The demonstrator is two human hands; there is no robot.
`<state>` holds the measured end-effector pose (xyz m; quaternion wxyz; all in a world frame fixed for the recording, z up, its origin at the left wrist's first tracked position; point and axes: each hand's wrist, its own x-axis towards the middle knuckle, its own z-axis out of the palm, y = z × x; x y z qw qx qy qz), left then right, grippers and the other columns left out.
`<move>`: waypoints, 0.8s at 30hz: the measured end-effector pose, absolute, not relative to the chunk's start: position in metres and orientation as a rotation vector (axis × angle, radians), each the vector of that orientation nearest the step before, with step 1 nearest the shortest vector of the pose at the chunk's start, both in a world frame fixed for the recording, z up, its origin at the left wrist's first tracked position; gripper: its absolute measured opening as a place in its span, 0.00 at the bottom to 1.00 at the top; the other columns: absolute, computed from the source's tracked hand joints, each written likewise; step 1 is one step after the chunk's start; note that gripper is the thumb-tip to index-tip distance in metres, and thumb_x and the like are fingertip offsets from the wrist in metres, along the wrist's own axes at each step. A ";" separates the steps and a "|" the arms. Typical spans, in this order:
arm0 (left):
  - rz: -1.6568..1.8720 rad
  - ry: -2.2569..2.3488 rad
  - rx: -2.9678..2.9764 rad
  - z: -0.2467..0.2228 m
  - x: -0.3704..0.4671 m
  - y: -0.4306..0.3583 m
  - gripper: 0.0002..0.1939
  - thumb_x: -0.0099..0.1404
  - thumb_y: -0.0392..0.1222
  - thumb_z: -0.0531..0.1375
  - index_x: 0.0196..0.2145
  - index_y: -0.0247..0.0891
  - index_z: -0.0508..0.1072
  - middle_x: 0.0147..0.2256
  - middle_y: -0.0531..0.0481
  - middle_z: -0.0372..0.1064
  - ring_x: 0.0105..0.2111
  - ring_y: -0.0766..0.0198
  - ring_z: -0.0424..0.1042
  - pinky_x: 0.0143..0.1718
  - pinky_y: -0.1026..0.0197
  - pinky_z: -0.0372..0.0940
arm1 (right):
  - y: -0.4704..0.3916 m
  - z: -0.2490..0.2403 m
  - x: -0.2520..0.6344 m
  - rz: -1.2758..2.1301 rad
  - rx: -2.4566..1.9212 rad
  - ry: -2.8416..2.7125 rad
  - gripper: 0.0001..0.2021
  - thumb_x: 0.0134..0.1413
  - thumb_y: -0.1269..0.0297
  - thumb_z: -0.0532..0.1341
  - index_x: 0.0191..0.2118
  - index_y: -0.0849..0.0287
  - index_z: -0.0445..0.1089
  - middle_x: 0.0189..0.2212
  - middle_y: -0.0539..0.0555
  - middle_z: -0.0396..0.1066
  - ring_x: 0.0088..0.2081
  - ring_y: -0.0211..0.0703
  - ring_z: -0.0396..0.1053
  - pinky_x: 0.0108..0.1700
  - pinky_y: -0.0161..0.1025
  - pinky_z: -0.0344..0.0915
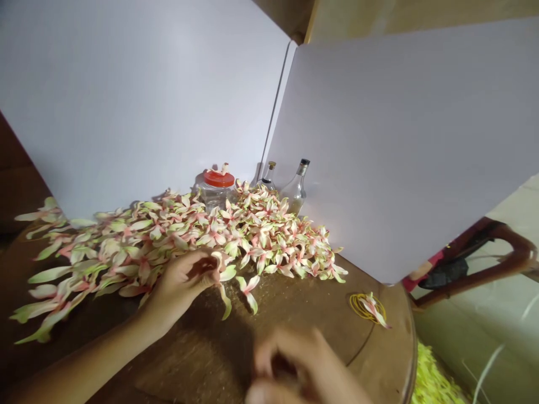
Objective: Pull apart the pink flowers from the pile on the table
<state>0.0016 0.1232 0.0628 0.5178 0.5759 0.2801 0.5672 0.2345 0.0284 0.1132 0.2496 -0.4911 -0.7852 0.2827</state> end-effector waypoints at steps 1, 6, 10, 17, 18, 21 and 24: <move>1.379 0.682 1.419 0.063 0.001 0.124 0.09 0.59 0.40 0.70 0.37 0.39 0.77 0.32 0.51 0.74 0.33 0.67 0.74 0.33 0.68 0.69 | 0.053 0.112 0.226 0.801 -1.274 -2.117 0.14 0.60 0.45 0.61 0.33 0.49 0.69 0.30 0.51 0.70 0.30 0.40 0.69 0.30 0.39 0.68; 1.486 0.798 1.704 0.064 -0.004 0.127 0.06 0.64 0.40 0.67 0.38 0.40 0.75 0.32 0.53 0.75 0.32 0.67 0.76 0.33 0.67 0.69 | 0.128 0.079 0.183 1.215 -0.838 -1.615 0.14 0.58 0.52 0.66 0.34 0.57 0.66 0.29 0.48 0.65 0.26 0.33 0.62 0.28 0.34 0.60; 1.437 0.845 2.104 0.063 -0.006 0.127 0.02 0.66 0.36 0.65 0.36 0.40 0.74 0.32 0.55 0.75 0.32 0.70 0.74 0.34 0.68 0.65 | 0.122 0.051 0.175 1.337 -0.762 -1.506 0.14 0.59 0.54 0.66 0.33 0.59 0.68 0.24 0.46 0.63 0.24 0.32 0.58 0.28 0.32 0.55; 1.380 0.785 2.130 0.063 -0.002 0.123 0.04 0.64 0.34 0.66 0.37 0.39 0.74 0.30 0.55 0.75 0.30 0.69 0.74 0.32 0.68 0.65 | 0.112 0.055 0.181 1.229 -0.870 -1.517 0.14 0.60 0.55 0.65 0.29 0.60 0.69 0.22 0.46 0.64 0.25 0.33 0.58 0.29 0.32 0.55; 1.355 0.805 2.112 0.064 -0.002 0.122 0.04 0.65 0.34 0.66 0.36 0.39 0.73 0.30 0.54 0.75 0.30 0.68 0.74 0.32 0.67 0.65 | 0.111 0.057 0.181 1.199 -0.896 -1.533 0.15 0.60 0.54 0.65 0.30 0.60 0.69 0.22 0.46 0.64 0.25 0.33 0.58 0.29 0.33 0.55; 1.274 0.843 2.079 0.063 -0.002 0.121 0.05 0.65 0.33 0.64 0.37 0.41 0.73 0.31 0.54 0.76 0.31 0.67 0.75 0.34 0.67 0.66 | 0.110 0.059 0.182 1.128 -0.936 -1.576 0.15 0.61 0.53 0.64 0.30 0.60 0.70 0.22 0.47 0.65 0.25 0.33 0.59 0.29 0.33 0.56; 1.236 0.820 2.022 0.063 -0.001 0.120 0.07 0.66 0.30 0.62 0.38 0.42 0.73 0.30 0.55 0.75 0.30 0.68 0.75 0.34 0.67 0.67 | 0.109 0.059 0.185 1.087 -0.934 -1.623 0.14 0.61 0.54 0.64 0.30 0.60 0.72 0.23 0.48 0.67 0.25 0.34 0.60 0.29 0.33 0.57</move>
